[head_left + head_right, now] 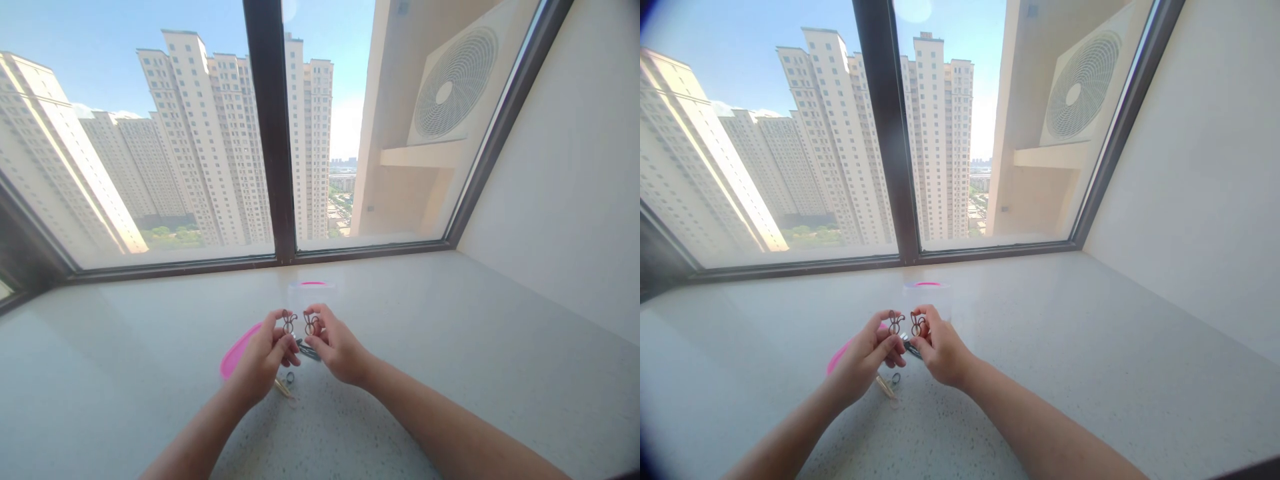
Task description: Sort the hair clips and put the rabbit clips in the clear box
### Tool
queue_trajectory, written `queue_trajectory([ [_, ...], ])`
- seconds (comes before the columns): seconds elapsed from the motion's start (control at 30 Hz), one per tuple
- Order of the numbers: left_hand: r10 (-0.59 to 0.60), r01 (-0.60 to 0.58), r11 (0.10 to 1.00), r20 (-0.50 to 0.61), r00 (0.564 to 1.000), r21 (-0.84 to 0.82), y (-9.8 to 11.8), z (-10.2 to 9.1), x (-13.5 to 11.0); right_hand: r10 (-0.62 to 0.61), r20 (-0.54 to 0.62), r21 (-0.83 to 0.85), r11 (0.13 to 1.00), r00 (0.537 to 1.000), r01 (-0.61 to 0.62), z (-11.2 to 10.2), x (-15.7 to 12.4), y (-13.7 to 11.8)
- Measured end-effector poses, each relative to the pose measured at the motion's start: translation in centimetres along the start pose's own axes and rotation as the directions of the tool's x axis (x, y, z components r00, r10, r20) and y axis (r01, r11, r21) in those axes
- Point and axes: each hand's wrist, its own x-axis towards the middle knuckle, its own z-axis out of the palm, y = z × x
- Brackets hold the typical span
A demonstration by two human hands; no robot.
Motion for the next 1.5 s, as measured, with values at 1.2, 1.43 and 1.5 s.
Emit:
queue_trajectory([
  [1.2, 0.076, -0.073, 0.996, -0.075, 0.994, 0.045, -0.04, -0.13, 0.14, 0.032, -0.089, -0.166, 0.985, 0.996, -0.047, 0.02, -0.02, -0.37],
  [1.43, 0.081, -0.076, 0.996, -0.102, 0.991, 0.053, 0.32, -0.24, 0.01, -0.018, -0.116, -0.203, 0.979, 0.993, -0.006, -0.06, -0.06, -0.22],
  [1.5, 0.09, -0.083, 0.994, -0.099, 0.991, 0.072, 0.4, -0.29, -0.06, -0.037, -0.12, -0.198, 0.98, 0.992, 0.013, -0.08, -0.04, -0.15],
])
